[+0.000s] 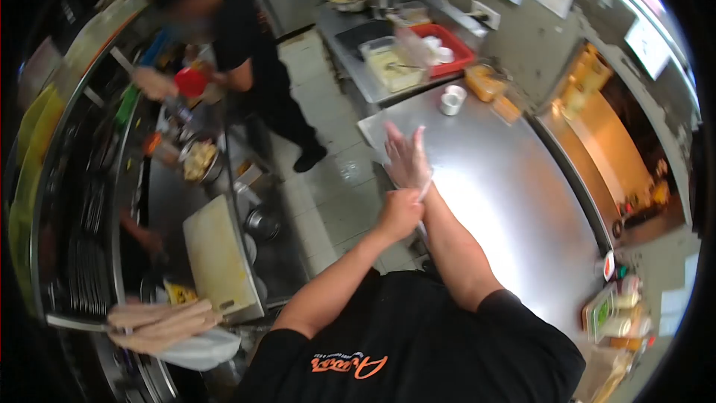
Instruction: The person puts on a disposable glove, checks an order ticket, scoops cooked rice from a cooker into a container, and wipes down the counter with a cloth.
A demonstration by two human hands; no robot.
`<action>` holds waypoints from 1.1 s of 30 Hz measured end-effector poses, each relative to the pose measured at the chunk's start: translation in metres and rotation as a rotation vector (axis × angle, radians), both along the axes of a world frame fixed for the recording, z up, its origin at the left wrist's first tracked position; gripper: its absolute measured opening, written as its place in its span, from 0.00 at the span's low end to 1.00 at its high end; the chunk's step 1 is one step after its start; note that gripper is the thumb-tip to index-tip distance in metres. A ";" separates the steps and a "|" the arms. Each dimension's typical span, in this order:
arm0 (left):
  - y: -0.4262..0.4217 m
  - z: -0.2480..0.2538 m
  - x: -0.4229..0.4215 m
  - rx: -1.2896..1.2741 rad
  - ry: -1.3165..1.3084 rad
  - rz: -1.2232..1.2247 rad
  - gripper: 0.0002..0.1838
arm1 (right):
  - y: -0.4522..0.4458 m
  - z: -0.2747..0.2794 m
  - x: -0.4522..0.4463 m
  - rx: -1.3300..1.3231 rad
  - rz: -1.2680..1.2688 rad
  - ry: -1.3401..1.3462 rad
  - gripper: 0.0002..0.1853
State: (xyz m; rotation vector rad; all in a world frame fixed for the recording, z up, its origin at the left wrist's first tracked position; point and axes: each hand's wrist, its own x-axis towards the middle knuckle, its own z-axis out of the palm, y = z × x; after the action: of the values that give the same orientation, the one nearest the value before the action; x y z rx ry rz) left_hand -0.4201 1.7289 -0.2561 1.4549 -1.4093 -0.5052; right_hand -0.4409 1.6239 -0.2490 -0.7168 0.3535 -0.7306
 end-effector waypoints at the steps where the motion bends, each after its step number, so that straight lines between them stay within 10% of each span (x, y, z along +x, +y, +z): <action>1: 0.000 0.001 0.007 0.094 0.011 -0.050 0.08 | -0.022 -0.029 0.003 0.010 -0.125 0.043 0.51; 8: -0.007 0.011 0.023 0.230 -0.038 -0.285 0.08 | -0.018 -0.022 0.009 0.125 -0.114 0.055 0.48; 12: -0.011 0.014 0.018 0.379 -0.067 -0.439 0.11 | -0.051 -0.082 -0.005 -0.447 0.211 0.192 0.52; 16: -0.014 0.013 0.015 0.370 0.010 -0.590 0.09 | 0.000 0.006 -0.001 0.480 -0.031 -0.011 0.41; 20: -0.011 0.011 0.015 0.345 -0.014 -0.502 0.12 | -0.045 -0.089 -0.001 -0.105 -0.200 -0.098 0.38; 22: 0.008 0.050 0.006 0.254 -0.096 -0.428 0.13 | -0.016 -0.037 -0.009 -0.328 -0.144 0.286 0.35; 24: 0.006 0.045 -0.007 -0.235 -0.197 -0.096 0.16 | 0.019 -0.013 -0.022 -0.309 -0.017 0.384 0.35; 26: 0.004 0.049 -0.004 -0.162 -0.386 0.177 0.16 | 0.034 -0.015 -0.026 -0.306 0.064 0.406 0.36; 33: -0.015 -0.014 0.034 0.053 -0.528 -0.048 0.06 | 0.053 -0.042 0.003 -0.431 0.220 0.537 0.37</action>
State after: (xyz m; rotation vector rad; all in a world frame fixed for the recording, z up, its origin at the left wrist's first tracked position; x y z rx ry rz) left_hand -0.3858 1.7142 -0.2703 1.6753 -1.8544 -0.1889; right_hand -0.4383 1.6764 -0.2906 -1.3456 0.6012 -0.3948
